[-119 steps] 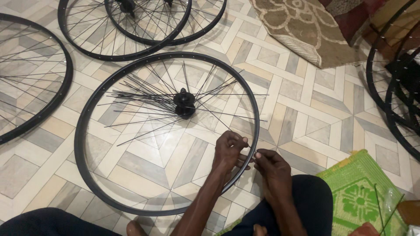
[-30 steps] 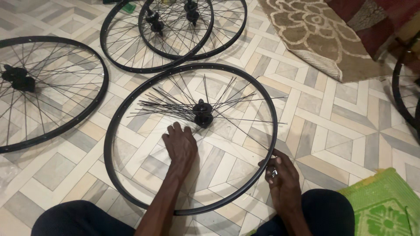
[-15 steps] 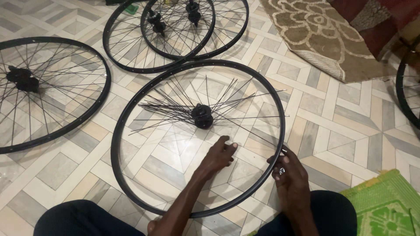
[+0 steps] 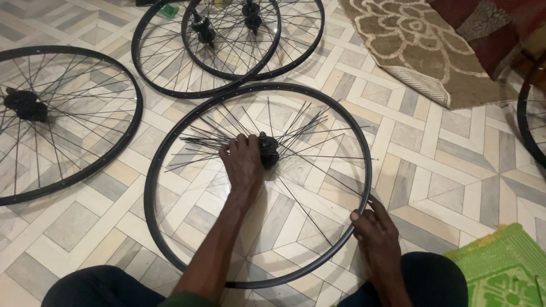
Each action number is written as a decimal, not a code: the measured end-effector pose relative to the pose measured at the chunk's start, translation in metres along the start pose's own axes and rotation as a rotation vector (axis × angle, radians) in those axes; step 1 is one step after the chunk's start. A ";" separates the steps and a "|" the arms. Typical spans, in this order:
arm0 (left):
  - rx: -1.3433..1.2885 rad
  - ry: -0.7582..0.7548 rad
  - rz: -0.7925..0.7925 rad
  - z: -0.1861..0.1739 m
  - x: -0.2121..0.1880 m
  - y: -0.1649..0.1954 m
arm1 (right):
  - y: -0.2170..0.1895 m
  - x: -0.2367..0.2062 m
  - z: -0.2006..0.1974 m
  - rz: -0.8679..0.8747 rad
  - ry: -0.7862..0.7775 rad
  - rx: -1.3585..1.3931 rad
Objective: The person sits on the floor and laces a bicycle wheel by inserting spokes from the hub into the rim and securing them with nipples. The person handles the wheel, spokes, and nipples by hand, progressively adding spokes around the rim.
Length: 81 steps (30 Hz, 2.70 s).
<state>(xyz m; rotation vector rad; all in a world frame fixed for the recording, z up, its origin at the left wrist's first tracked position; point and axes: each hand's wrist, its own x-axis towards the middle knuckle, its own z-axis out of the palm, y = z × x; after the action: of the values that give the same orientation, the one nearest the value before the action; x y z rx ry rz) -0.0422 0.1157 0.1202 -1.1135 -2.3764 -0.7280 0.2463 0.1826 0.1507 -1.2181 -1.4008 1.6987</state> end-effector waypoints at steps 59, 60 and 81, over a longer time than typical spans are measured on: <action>-1.613 -1.083 -0.716 -0.031 -0.099 0.103 | 0.024 0.033 -0.014 0.011 -0.062 0.257; -1.614 -1.035 -0.726 -0.029 -0.100 0.107 | 0.027 0.035 -0.018 0.009 -0.060 0.291; -1.584 -0.754 -0.894 0.000 -0.083 0.154 | 0.045 0.036 -0.048 0.164 0.154 0.504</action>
<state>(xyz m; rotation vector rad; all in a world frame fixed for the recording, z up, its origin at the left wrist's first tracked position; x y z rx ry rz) 0.1289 0.1520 0.1166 -0.6038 -2.5666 -3.3278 0.2804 0.2217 0.0970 -1.1605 -0.7324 1.8728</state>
